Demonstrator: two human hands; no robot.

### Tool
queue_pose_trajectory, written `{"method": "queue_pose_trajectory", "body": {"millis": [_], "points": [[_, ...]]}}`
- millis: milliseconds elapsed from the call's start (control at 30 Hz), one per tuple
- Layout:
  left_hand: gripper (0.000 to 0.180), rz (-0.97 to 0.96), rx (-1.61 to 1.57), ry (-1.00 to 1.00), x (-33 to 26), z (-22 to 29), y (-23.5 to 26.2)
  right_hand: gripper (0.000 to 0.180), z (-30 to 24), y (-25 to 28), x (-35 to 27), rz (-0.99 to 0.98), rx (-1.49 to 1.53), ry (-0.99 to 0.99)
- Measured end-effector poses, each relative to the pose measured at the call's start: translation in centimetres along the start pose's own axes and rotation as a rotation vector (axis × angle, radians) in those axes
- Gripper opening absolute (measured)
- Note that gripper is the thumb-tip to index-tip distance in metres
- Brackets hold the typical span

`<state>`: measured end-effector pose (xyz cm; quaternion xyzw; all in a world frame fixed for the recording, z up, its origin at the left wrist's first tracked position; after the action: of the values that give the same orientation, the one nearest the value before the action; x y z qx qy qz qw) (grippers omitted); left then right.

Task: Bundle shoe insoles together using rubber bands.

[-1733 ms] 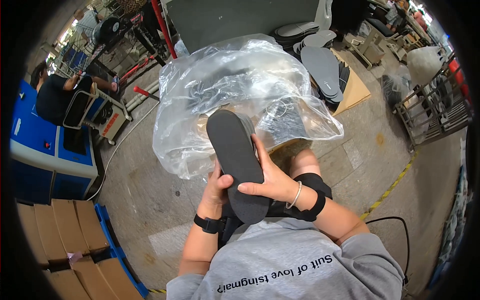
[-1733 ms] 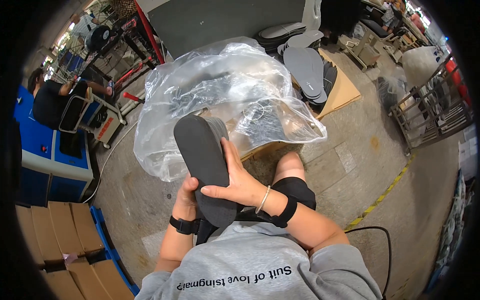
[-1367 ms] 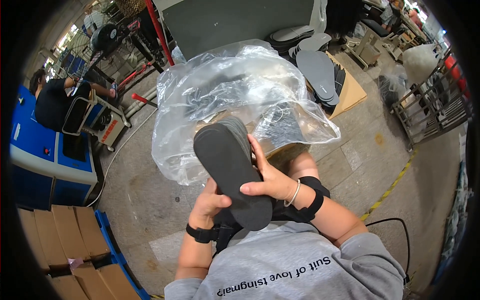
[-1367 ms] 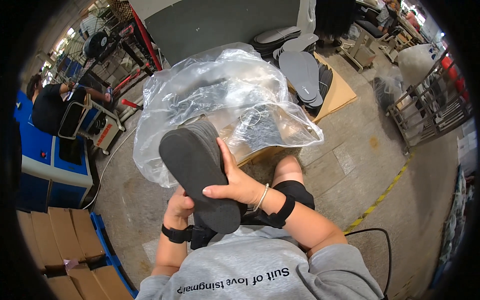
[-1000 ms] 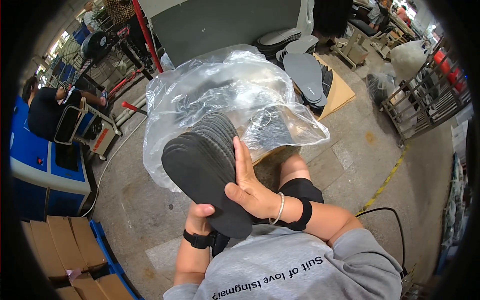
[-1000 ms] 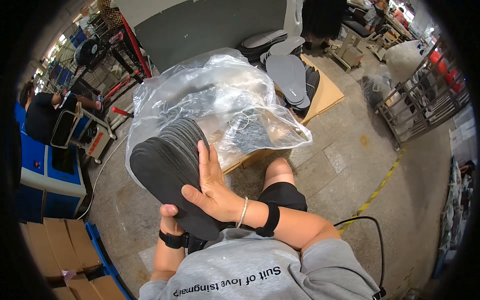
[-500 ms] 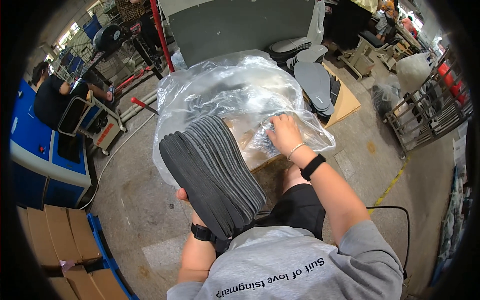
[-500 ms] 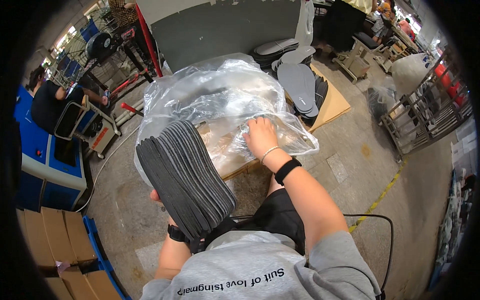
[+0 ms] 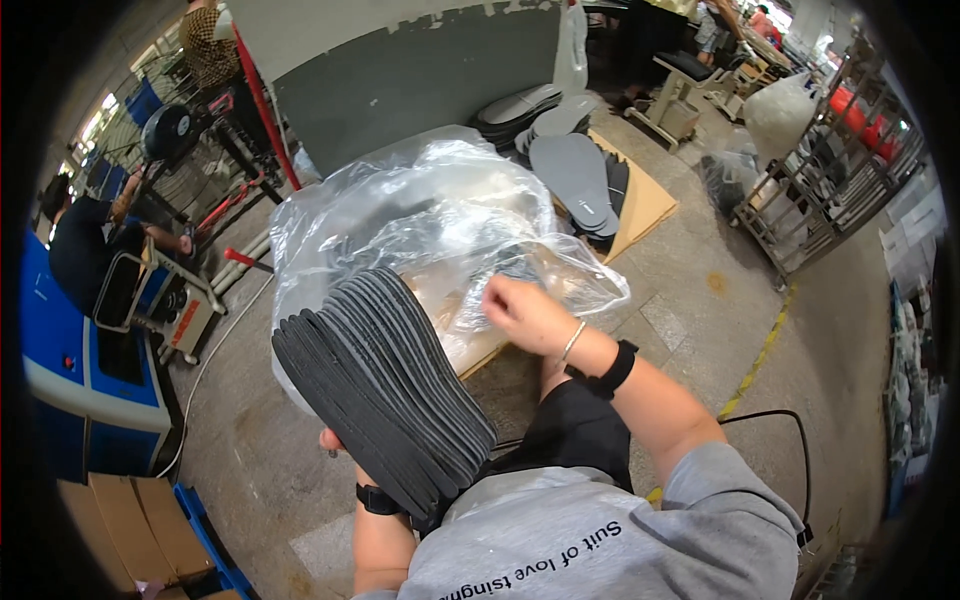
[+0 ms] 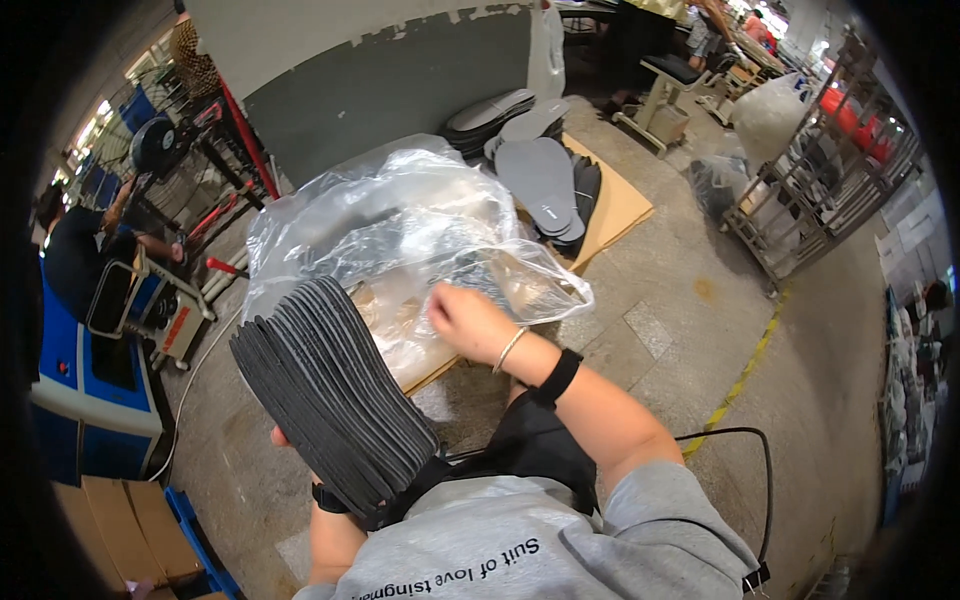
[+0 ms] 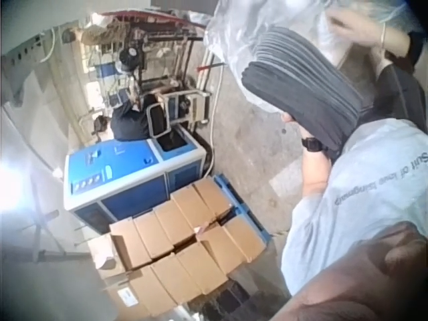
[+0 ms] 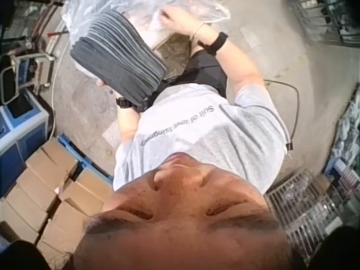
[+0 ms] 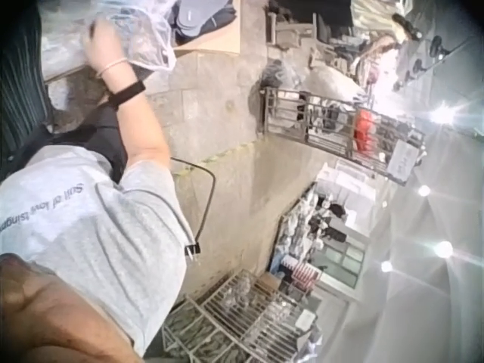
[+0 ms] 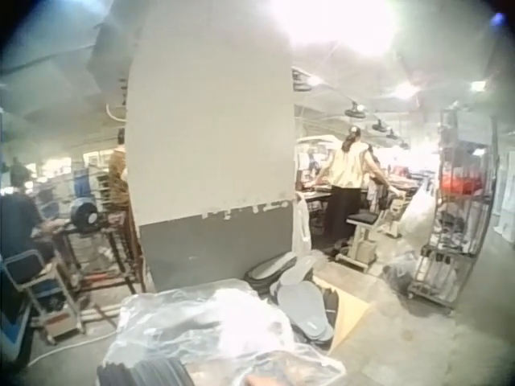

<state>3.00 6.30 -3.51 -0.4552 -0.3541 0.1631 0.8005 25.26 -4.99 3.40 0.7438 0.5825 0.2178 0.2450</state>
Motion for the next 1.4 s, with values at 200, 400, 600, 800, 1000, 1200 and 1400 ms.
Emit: {"method": "queue_pose_trajectory", "body": {"millis": [200,400,600,800,1000,1200,1400], "points": [[0.081,-0.035,-0.03,0.116,-0.1,-1.7,-1.3,0.011,-1.9,-4.1,-1.1,-0.32,0.769,-0.071],[0.079,-0.053,-0.013,0.201,-1.8,-3.0,-3.2,0.036,-1.6,-5.3,-1.0,-0.33,1.056,-0.066],[0.077,-0.062,-0.006,0.282,-1.7,-3.3,-4.4,0.024,-2.2,-5.3,-1.7,-0.38,1.203,-0.253],[0.075,-0.063,0.001,0.349,-0.9,-3.8,-5.5,0.021,-2.6,-5.1,-1.9,-0.356,1.223,-0.251],[0.073,-0.04,0.016,0.39,-0.7,-3.5,-6.4,0.036,-1.9,-5.4,-1.4,-0.275,1.231,-0.245],[0.071,0.071,0.079,0.33,-0.1,-1.6,-7.2,0.051,-0.7,-2.6,-1.2,-0.234,1.443,-0.181],[0.078,0.049,0.341,1.005,0.0,-3.0,-8.1,0.062,-1.8,3.2,-0.2,-0.09,1.257,-0.04]]}}
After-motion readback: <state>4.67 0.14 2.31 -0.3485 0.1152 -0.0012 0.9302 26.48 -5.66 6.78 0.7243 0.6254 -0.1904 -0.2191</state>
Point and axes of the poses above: each hand's wrist, its own x-axis towards the middle knuckle, its own y-axis out of the back of the hand, z = x × y, the point moved 5 cm from there along x, towards the middle knuckle, and after that the axes turned 15 degrees about -z, right-handed, at the moved point
